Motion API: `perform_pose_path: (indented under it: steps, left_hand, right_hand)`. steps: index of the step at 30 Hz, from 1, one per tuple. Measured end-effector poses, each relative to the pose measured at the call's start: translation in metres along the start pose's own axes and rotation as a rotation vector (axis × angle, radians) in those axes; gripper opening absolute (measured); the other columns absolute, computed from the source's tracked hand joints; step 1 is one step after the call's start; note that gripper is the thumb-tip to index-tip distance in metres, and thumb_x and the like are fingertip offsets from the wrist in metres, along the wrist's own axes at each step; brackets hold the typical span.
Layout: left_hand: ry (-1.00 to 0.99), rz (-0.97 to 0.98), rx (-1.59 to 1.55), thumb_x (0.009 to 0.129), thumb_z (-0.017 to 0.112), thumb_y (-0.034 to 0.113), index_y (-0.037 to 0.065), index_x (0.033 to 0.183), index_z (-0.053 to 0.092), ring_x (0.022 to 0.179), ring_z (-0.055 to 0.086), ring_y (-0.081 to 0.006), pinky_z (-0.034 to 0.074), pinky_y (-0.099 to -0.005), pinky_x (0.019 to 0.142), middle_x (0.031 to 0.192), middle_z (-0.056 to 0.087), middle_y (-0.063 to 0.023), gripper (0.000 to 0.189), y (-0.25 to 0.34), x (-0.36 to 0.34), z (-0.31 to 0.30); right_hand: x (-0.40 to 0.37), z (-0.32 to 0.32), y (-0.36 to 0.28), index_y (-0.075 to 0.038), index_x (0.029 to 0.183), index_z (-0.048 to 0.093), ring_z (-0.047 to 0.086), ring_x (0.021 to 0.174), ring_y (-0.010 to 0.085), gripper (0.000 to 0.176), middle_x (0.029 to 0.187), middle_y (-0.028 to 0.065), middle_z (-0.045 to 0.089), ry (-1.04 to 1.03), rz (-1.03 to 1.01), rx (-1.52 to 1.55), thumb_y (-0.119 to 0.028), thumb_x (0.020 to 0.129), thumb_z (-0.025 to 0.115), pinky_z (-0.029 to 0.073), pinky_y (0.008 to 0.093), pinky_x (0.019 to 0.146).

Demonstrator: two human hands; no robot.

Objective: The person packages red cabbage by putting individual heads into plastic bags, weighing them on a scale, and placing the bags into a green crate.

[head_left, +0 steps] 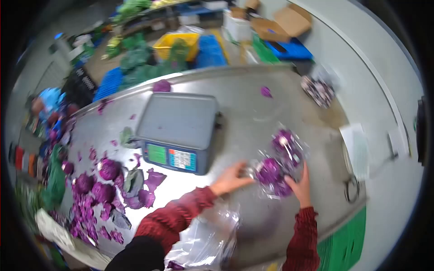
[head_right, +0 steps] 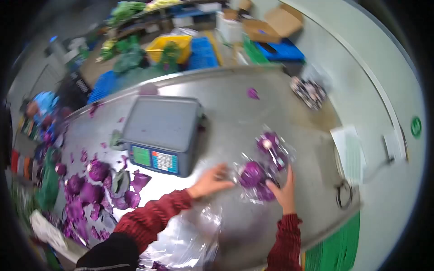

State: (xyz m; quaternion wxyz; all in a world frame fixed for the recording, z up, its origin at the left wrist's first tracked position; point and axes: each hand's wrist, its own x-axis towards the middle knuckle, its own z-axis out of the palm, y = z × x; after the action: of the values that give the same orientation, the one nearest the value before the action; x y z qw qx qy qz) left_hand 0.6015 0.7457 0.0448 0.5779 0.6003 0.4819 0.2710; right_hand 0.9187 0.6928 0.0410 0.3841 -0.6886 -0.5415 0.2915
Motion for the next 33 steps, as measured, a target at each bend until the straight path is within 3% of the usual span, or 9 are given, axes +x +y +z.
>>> perform_pose_path:
  steps: [3,6,8,11,13,16,21,29,33]
  left_hand:
    - [0.354,0.504,0.109,0.083,0.076,0.011,0.004,0.121,0.062,0.093,0.065,-0.0162,0.053,-0.0302,0.082,0.111,0.066,-0.0087,0.042,0.002,-0.013,-0.073]
    - [0.857,0.373,-0.082,0.095,0.064,0.011,0.006,0.121,0.061,0.091,0.059,-0.0111,0.049,-0.0267,0.074,0.110,0.064,-0.0039,0.027,0.009,-0.027,-0.189]
    - [1.143,0.466,-0.038,0.093,0.067,0.018,0.004,0.122,0.058,0.093,0.058,-0.0130,0.049,-0.0274,0.075,0.112,0.063,-0.0069,0.033,-0.007,-0.011,-0.280]
    - [1.401,0.299,0.142,0.089,0.072,0.025,0.000,0.124,0.055,0.095,0.059,-0.0184,0.049,-0.0323,0.079,0.112,0.061,-0.0104,0.046,-0.057,0.021,-0.414]
    - [1.339,0.156,0.430,0.080,0.080,0.037,-0.003,0.124,0.055,0.103,0.059,-0.0249,0.048,-0.0370,0.089,0.114,0.062,-0.0163,0.065,-0.065,0.043,-0.464]
    - [1.058,-0.124,0.226,0.068,0.084,0.057,-0.005,0.139,0.044,0.122,0.054,-0.0322,0.045,-0.0386,0.100,0.132,0.054,-0.0255,0.103,-0.046,0.079,-0.480]
    - [0.750,-0.130,0.174,0.060,0.086,0.062,-0.004,0.152,0.022,0.125,0.051,-0.0341,0.046,-0.0394,0.098,0.138,0.048,-0.0273,0.131,-0.049,0.132,-0.512]
    - [0.678,0.114,0.134,0.063,0.090,0.046,-0.003,0.137,0.048,0.111,0.062,-0.0264,0.049,-0.0357,0.097,0.125,0.061,-0.0198,0.098,-0.082,0.157,-0.492]
    - [0.902,0.112,0.102,0.065,0.089,0.046,-0.005,0.130,0.048,0.108,0.062,-0.0270,0.050,-0.0369,0.095,0.122,0.060,-0.0202,0.092,-0.111,0.093,-0.517]
  right_hand:
    - [-0.019,-0.004,-0.029,0.001,0.143,0.036,0.045,0.130,0.0297,0.066,0.143,0.0198,0.043,0.386,-0.070,0.381,-0.018,0.090,0.071,0.037,0.0400,0.108]
    - [-0.071,0.017,0.019,0.002,0.130,0.047,0.053,0.113,0.0240,0.039,0.123,0.0130,0.054,0.802,0.200,0.518,-0.013,0.097,0.060,0.044,0.0333,0.095]
    - [-0.114,0.051,0.043,0.002,0.119,0.052,0.054,0.103,0.0228,0.032,0.115,0.0124,0.055,0.824,0.332,0.224,-0.018,0.096,0.061,0.045,0.0361,0.092]
    - [-0.173,0.108,0.053,0.004,0.123,0.052,0.050,0.117,0.0366,0.040,0.126,0.0218,0.052,0.488,0.131,-0.569,-0.022,0.093,0.061,0.039,0.0481,0.102]
    - [-0.179,0.116,0.036,0.005,0.127,0.049,0.044,0.125,0.0439,0.045,0.134,0.0258,0.048,0.416,0.032,-0.754,-0.021,0.092,0.060,0.033,0.0539,0.107]
    - [-0.178,0.113,0.044,0.004,0.129,0.049,0.041,0.129,0.0443,0.043,0.137,0.0268,0.045,0.396,0.091,-0.739,-0.018,0.093,0.055,0.031,0.0542,0.108]
    - [-0.163,0.123,0.000,0.004,0.125,0.054,0.051,0.116,0.0454,0.042,0.125,0.0267,0.055,0.400,0.078,-0.825,-0.024,0.094,0.062,0.038,0.0517,0.102]
    - [-0.168,0.116,0.025,0.007,0.124,0.053,0.053,0.112,0.0447,0.044,0.122,0.0269,0.056,0.329,0.080,-0.851,-0.024,0.094,0.060,0.042,0.0527,0.098]
    - [-0.179,0.115,0.031,0.004,0.130,0.047,0.041,0.128,0.0424,0.042,0.138,0.0250,0.044,0.376,0.150,-0.828,-0.021,0.096,0.052,0.028,0.0505,0.111]
